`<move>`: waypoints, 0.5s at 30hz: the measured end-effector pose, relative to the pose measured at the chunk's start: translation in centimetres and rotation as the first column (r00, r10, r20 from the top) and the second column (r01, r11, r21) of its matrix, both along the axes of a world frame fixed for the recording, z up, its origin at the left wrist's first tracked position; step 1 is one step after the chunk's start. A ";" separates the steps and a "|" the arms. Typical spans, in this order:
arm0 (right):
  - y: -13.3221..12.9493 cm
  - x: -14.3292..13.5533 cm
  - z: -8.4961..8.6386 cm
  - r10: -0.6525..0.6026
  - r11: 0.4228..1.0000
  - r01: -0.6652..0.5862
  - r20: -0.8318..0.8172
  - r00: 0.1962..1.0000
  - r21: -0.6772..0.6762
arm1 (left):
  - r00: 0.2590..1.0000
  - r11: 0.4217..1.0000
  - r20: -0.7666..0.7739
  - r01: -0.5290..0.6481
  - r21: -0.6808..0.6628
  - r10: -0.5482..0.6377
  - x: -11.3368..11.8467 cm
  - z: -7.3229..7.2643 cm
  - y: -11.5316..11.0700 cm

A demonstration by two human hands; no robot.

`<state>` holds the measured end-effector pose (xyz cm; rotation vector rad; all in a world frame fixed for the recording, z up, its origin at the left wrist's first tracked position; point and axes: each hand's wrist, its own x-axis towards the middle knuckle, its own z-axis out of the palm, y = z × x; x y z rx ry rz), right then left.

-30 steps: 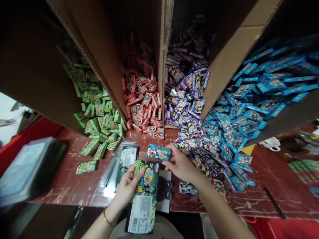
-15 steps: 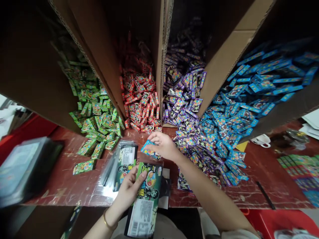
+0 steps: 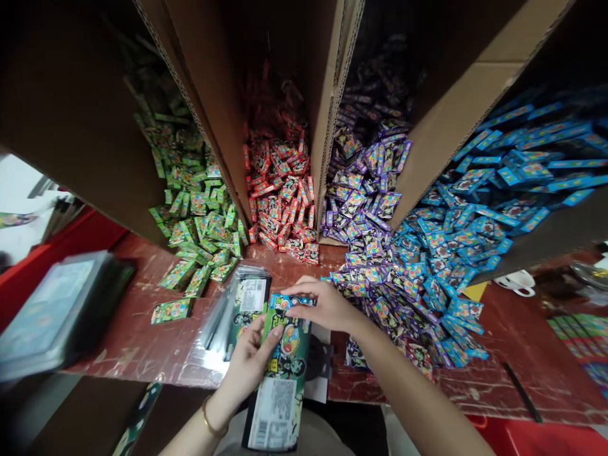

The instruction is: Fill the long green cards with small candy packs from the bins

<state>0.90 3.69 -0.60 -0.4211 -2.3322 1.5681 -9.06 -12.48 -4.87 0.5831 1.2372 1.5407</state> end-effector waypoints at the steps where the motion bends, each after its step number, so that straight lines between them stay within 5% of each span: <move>1: -0.6 0.3 -0.5 -0.039 0.999 0.039 -0.022 0.999 -0.019 | 1.000 1.000 0.000 -0.021 0.005 0.021 -0.1 0.0 -0.1; 6: -3.8 1.1 -3.4 -0.306 0.933 0.282 -0.083 0.948 -0.224 | 0.997 0.997 -0.059 -0.055 0.052 0.058 -0.6 0.8 -0.5; 10: -5.2 1.0 -4.0 -0.330 0.939 0.306 -0.162 0.930 -0.155 | 0.981 0.999 -0.192 0.024 0.025 -0.019 -1.2 1.4 -0.6; 15: -6.8 1.5 -4.3 -0.407 0.912 0.381 -0.232 0.883 -0.151 | 0.909 0.999 -0.416 -0.031 0.007 0.031 -1.5 1.5 -0.8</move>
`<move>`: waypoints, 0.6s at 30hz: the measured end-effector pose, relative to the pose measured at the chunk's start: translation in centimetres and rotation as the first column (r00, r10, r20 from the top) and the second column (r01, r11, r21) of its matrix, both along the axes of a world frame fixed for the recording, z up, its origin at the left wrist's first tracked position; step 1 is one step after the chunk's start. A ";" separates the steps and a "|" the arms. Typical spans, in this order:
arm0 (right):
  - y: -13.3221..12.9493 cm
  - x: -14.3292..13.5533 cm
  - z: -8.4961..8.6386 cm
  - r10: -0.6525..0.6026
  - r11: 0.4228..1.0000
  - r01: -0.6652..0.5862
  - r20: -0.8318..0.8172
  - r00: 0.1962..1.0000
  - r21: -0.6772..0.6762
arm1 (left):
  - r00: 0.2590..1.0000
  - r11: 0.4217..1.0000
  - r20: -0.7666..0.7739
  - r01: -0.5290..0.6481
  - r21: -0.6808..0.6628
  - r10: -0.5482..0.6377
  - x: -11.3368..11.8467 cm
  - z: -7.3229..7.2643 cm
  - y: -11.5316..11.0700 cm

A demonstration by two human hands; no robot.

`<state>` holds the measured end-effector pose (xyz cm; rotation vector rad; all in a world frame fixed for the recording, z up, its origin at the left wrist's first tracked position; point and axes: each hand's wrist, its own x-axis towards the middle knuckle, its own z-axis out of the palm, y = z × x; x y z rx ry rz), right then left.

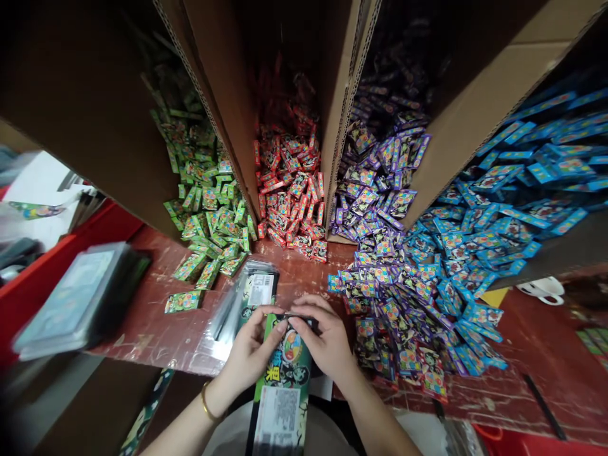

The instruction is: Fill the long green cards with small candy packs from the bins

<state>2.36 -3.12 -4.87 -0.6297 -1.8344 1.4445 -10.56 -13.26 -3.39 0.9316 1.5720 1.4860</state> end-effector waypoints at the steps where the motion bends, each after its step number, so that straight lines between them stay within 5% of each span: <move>1: -0.5 0.2 -0.3 -0.070 0.996 0.068 -0.036 0.997 -0.055 | 1.000 1.000 -0.015 -0.006 -0.010 0.006 0.0 0.0 -0.1; 5: -2.4 0.6 -1.4 -0.219 0.954 0.198 -0.072 0.973 -0.226 | 0.999 0.999 -0.039 0.031 -0.016 -0.032 0.1 -0.4 0.0; 8: -2.9 0.4 -1.4 -0.239 0.962 0.225 -0.079 0.968 -0.153 | 0.997 0.996 -0.080 0.023 0.087 -0.016 0.6 -0.8 0.5; 12: -2.8 0.3 -0.8 -0.338 0.937 0.323 -0.120 0.933 -0.131 | 0.995 0.981 0.076 -0.074 0.180 0.061 1.2 -0.5 0.9; 18: -1.6 1.5 1.6 -0.124 0.990 0.118 -0.071 0.990 -0.083 | 0.998 0.999 0.054 0.031 -0.005 -0.031 0.5 1.9 0.5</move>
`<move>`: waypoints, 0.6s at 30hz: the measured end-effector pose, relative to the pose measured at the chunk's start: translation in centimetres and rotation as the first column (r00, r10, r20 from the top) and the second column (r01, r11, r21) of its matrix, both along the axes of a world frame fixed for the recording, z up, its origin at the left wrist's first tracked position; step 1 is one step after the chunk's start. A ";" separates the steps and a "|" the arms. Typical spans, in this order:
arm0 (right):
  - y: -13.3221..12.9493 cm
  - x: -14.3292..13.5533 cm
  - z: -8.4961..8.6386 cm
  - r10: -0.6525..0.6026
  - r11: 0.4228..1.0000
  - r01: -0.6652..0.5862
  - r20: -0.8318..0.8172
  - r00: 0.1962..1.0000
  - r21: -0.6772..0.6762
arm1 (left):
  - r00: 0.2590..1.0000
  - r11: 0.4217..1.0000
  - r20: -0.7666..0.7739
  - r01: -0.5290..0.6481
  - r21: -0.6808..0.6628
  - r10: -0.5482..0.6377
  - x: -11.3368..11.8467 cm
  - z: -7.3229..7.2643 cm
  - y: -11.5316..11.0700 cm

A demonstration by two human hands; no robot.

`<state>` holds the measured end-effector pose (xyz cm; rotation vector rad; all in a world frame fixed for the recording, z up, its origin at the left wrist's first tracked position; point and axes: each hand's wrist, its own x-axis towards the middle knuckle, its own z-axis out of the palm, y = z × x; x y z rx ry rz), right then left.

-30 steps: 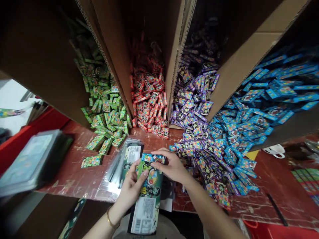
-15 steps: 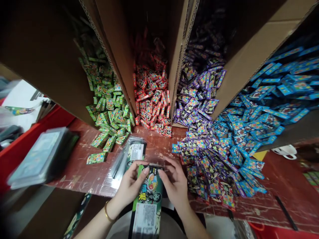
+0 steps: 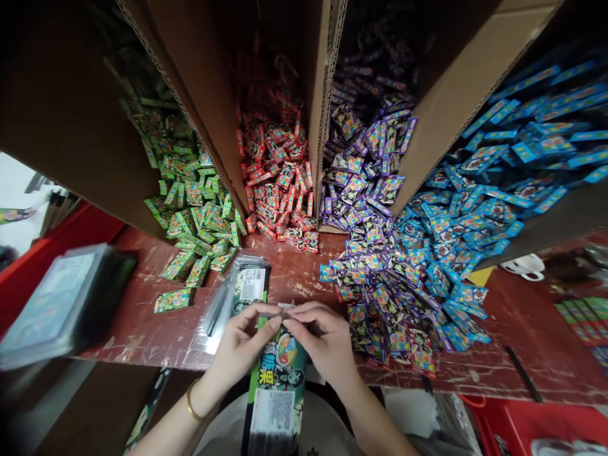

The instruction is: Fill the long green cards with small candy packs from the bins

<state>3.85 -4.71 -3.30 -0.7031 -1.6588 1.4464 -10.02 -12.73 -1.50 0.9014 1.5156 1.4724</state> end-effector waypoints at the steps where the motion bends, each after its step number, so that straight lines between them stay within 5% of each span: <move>1: 0.2 0.2 0.5 0.046 0.999 -0.046 0.003 0.999 -0.022 | 1.000 1.000 0.020 0.015 -0.022 -0.014 -0.1 0.4 -0.1; 7: 1.3 0.7 2.5 0.166 0.933 -0.131 0.079 0.983 -0.336 | 1.000 0.998 0.022 0.009 -0.066 -0.008 0.0 1.8 0.0; 14: 2.9 0.9 0.7 0.253 0.818 -0.184 0.055 0.966 -0.545 | 0.985 1.000 -0.175 0.003 0.006 -0.002 -0.4 -0.3 1.3; 18: 3.1 1.0 0.1 0.201 0.783 -0.131 0.047 0.979 -0.608 | 0.994 0.999 -0.107 -0.017 -0.043 0.012 -0.1 -1.0 1.1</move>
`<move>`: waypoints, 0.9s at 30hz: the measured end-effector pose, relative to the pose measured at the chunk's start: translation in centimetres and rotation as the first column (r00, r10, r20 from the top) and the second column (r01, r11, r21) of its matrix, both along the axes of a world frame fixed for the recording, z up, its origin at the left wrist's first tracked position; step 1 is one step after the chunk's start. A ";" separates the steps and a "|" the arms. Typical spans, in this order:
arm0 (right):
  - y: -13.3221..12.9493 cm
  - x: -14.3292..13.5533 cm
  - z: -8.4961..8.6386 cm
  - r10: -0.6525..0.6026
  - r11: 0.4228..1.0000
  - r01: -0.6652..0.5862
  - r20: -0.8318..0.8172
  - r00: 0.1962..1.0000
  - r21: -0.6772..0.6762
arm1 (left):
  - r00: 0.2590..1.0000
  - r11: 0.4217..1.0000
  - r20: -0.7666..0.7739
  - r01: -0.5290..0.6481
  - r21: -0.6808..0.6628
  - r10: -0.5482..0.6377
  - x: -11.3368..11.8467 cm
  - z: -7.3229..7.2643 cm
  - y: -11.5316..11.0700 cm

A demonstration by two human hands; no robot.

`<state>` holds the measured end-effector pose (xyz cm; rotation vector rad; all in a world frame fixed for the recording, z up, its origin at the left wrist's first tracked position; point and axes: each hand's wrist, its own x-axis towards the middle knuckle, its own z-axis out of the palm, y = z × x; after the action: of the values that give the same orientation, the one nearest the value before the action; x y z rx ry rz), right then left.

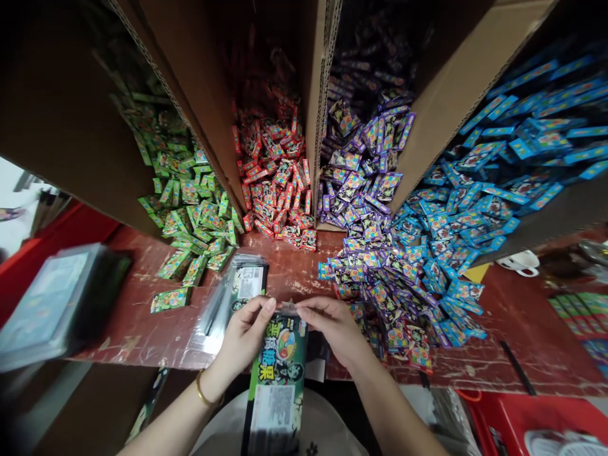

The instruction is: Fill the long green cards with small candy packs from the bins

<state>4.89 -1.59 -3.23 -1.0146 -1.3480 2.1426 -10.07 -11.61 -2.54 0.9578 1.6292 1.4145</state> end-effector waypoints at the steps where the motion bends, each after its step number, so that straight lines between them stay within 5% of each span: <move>1: 0.1 0.0 0.0 0.003 0.999 -0.003 -0.015 1.000 -0.049 | 1.000 1.000 -0.008 0.011 0.006 -0.011 0.1 0.0 -0.1; 5: 0.6 0.2 0.2 0.041 0.989 -0.049 -0.064 0.997 -0.137 | 0.986 0.989 -0.145 0.094 0.115 -0.077 0.2 0.4 -0.5; 11: 0.4 -0.1 0.0 -0.008 0.985 0.007 0.008 1.000 0.175 | 1.000 0.999 -0.011 -0.011 0.031 0.011 0.0 0.6 0.2; 15: 0.8 0.0 0.3 0.035 0.953 -0.042 0.031 0.999 0.300 | 0.996 0.995 -0.077 0.043 0.089 -0.037 0.2 0.7 0.1; 22: 0.9 0.7 -0.6 0.035 0.950 -0.034 0.004 0.999 0.311 | 0.995 0.995 0.089 0.041 0.090 -0.049 0.7 0.1 0.0; 27: 0.5 0.6 0.3 0.022 0.952 -0.030 0.029 0.999 0.305 | 0.990 1.000 0.142 -0.010 0.004 0.009 0.3 1.1 0.6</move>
<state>5.48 -1.12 -2.95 -0.9043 -1.6502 1.8657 -9.77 -10.97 -1.42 0.8332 1.5274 1.4599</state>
